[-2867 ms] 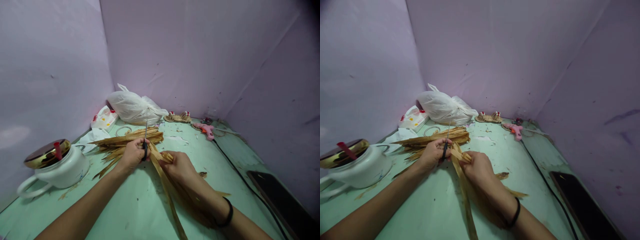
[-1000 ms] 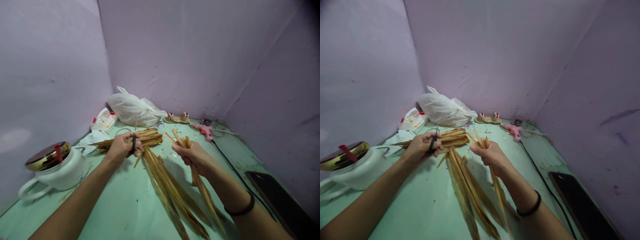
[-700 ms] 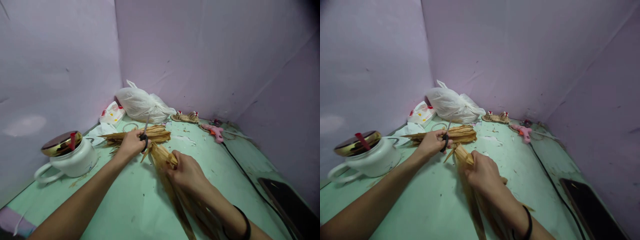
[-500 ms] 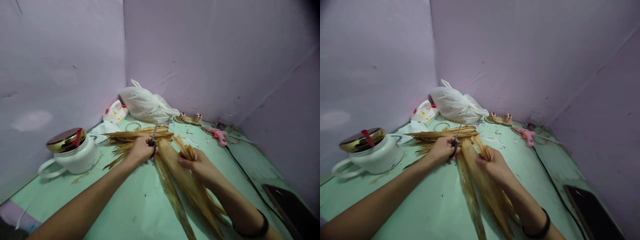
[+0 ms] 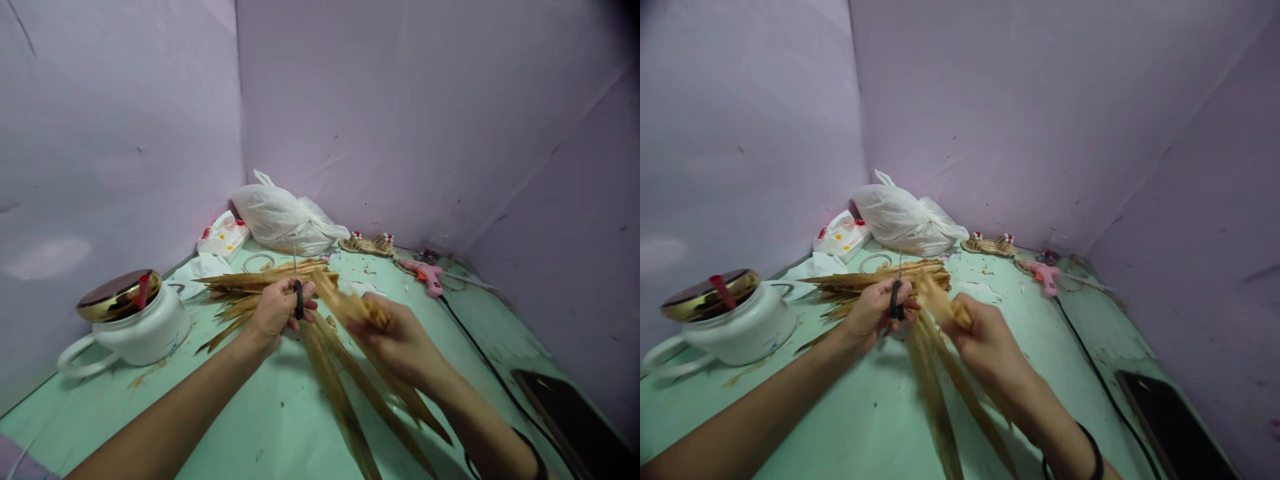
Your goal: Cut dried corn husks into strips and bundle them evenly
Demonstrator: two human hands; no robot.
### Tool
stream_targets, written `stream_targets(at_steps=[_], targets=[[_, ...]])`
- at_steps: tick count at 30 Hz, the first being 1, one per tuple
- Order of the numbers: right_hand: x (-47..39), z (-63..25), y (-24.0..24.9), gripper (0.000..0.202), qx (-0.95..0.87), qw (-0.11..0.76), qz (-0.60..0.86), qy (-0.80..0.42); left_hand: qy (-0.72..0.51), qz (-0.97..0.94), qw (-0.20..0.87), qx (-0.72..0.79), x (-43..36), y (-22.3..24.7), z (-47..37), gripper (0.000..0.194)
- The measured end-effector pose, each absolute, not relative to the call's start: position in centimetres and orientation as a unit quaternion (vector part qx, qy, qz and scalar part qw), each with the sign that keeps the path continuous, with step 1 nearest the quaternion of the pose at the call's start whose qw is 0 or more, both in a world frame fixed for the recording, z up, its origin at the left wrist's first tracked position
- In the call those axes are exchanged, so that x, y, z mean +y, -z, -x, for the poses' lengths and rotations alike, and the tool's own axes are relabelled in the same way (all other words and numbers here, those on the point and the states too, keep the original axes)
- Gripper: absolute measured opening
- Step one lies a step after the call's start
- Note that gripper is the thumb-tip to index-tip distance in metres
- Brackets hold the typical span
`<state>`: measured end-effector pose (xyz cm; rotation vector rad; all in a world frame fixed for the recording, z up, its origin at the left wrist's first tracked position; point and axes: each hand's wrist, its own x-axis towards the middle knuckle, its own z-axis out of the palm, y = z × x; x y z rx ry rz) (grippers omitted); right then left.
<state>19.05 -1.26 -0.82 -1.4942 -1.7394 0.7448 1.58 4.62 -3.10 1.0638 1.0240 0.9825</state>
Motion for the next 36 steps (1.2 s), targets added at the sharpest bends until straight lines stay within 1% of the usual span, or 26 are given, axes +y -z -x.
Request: stream_targets(at_steps=[3, 4, 6, 8, 10, 12, 14, 20, 24, 27, 30, 32, 34, 36], targets=[[-2.7, -17.3, 1.3, 0.009, -0.756, 0.256, 0.545, -0.256, -0.435, -0.446, 0.636, 0.455, 4.4, 2.9, -1.7, 0.039], [-3.0, -17.0, 1.4, 0.01, -0.767, 0.24, 0.537, -0.258, -0.437, -0.438, 0.634, 0.464, 4.4, 2.9, -1.7, 0.039], [-3.2, -17.0, 1.3, 0.009, -0.768, 0.235, 0.53, -0.273, -0.444, -0.429, 0.632, 0.47, 4.5, 2.8, -1.6, 0.042], [-2.8, -17.9, 0.7, 0.007, -0.738, 0.256, 0.546, -0.302, -0.447, -0.431, 0.639, 0.455, 4.7, 2.7, -1.4, 0.042], [-2.0, -19.5, -0.2, 0.004, -0.666, 0.299, 0.591, -0.343, -0.442, -0.437, 0.651, 0.436, 4.7, 2.6, -1.3, 0.042], [-1.2, -20.8, -0.7, 0.011, -0.574, 0.352, 0.631, -0.385, -0.435, -0.441, 0.664, 0.418, 4.7, 2.6, -1.2, 0.041], [-0.8, -21.4, -0.6, 0.02, -0.517, 0.385, 0.637, -0.423, -0.432, -0.437, 0.675, 0.407, 4.5, 2.5, -1.3, 0.042], [-1.2, -18.7, 2.0, 0.024, -0.538, 0.368, 0.565, -0.505, -0.446, -0.422, 0.668, 0.42, 3.9, 2.2, -1.7, 0.05], [-1.8, -17.6, 1.6, 0.032, -0.432, 0.353, 0.502, -0.661, -0.45, -0.434, 0.667, 0.404, 3.8, 2.1, -1.7, 0.052], [-1.9, -17.6, 1.1, 0.03, -0.338, 0.336, 0.469, -0.743, -0.458, -0.447, 0.664, 0.388, 3.6, 2.2, -1.8, 0.051], [-1.8, -17.7, 1.2, 0.028, -0.292, 0.343, 0.449, -0.771, -0.47, -0.459, 0.651, 0.381, 3.3, 2.3, -1.9, 0.049], [-1.6, -17.9, 1.3, 0.027, -0.299, 0.351, 0.446, -0.767, -0.469, -0.466, 0.648, 0.378, 3.4, 2.2, -1.8, 0.05], [-1.3, -18.5, 1.2, 0.028, -0.328, 0.37, 0.469, -0.732, -0.457, -0.483, 0.643, 0.38, 3.6, 2.1, -1.6, 0.05], [-0.8, -19.6, 0.8, 0.03, -0.356, 0.418, 0.511, -0.662, -0.436, -0.513, 0.629, 0.389, 4.0, 1.9, -1.1, 0.045]])
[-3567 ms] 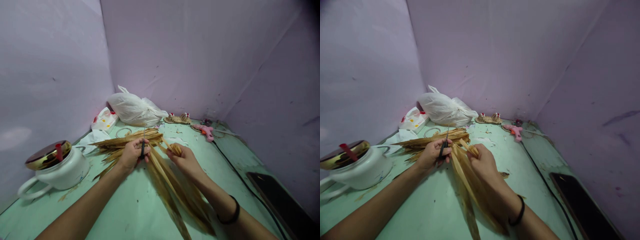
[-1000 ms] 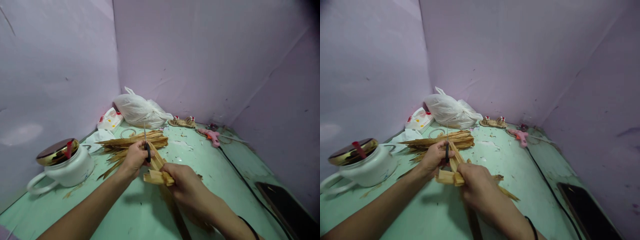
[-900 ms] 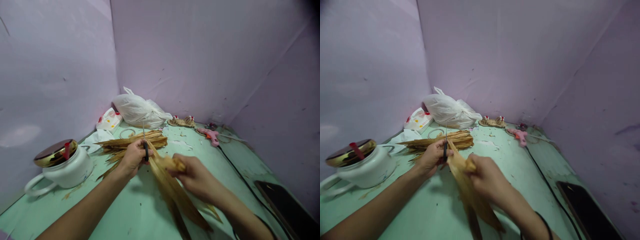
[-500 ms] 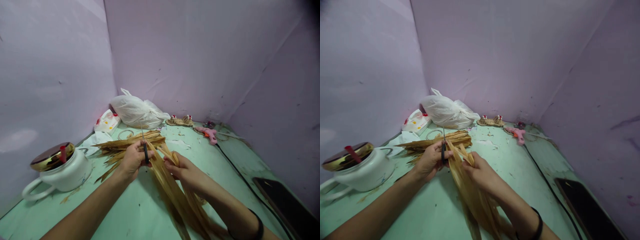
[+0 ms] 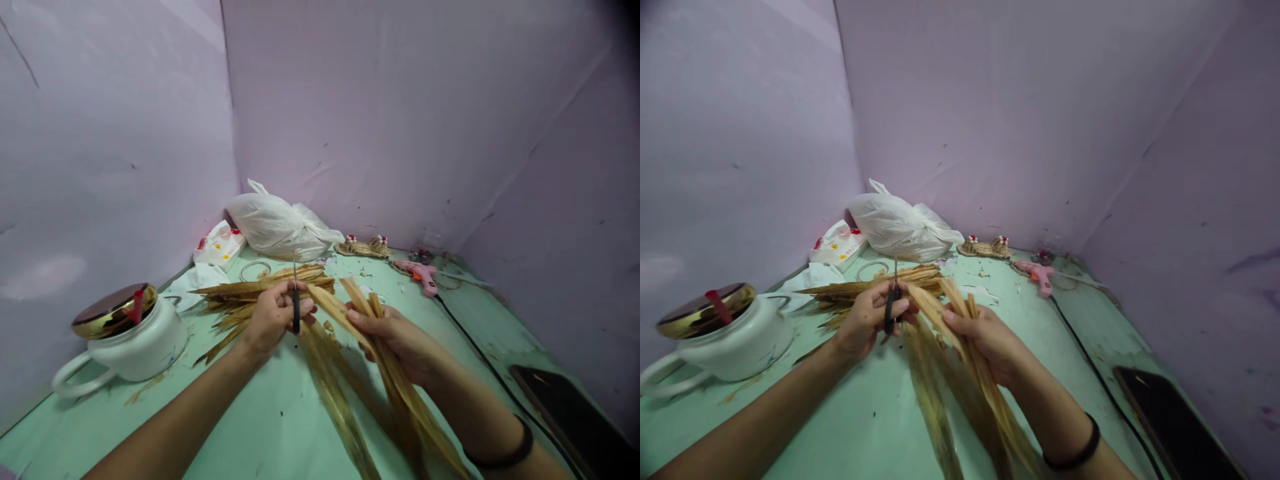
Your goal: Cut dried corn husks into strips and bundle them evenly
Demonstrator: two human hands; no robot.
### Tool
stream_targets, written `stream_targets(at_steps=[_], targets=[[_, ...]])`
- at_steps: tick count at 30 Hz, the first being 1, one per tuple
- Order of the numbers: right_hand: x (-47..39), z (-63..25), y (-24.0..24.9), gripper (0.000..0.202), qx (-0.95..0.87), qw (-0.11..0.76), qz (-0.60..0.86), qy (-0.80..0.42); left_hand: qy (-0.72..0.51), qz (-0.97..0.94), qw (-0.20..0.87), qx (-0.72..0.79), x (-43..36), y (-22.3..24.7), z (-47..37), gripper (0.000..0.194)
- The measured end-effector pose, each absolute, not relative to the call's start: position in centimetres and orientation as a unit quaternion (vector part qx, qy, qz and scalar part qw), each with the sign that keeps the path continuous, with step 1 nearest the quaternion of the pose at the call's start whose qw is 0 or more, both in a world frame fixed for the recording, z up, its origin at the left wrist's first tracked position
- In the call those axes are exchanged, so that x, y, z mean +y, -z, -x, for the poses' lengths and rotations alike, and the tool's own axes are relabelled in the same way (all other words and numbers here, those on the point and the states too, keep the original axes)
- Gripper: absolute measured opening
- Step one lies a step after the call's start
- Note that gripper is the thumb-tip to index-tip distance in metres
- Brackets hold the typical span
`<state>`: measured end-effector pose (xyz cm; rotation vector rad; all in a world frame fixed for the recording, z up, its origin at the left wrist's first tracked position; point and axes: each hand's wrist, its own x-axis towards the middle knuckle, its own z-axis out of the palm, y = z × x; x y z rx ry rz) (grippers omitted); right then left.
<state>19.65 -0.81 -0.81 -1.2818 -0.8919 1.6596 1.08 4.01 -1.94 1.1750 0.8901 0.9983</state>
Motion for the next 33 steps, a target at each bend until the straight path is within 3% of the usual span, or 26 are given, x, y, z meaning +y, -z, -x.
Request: stream_targets(at_steps=[4, 8, 11, 18, 33], targets=[[0.1, -22.5, 0.0, 0.031, -0.402, 0.509, 0.563, -0.513, -0.358, -0.599, 0.602, 0.389, 4.7, 1.7, -0.1, 0.033], [0.3, -24.0, -0.2, 0.032, -0.431, 0.532, 0.564, -0.462, -0.248, -0.644, 0.629, 0.358, 4.6, 1.7, 0.1, 0.033], [0.0, -23.5, -0.3, 0.033, -0.443, 0.508, 0.588, -0.448, -0.221, -0.653, 0.636, 0.346, 4.0, 1.6, -0.1, 0.043], [-0.7, -21.5, -0.7, 0.03, -0.525, 0.433, 0.597, -0.426, -0.234, -0.65, 0.64, 0.336, 3.7, 1.2, 0.0, 0.044], [-0.3, -21.8, -0.6, 0.037, -0.526, 0.434, 0.584, -0.441, -0.228, -0.612, 0.643, 0.4, 3.2, 0.9, -0.8, 0.053]])
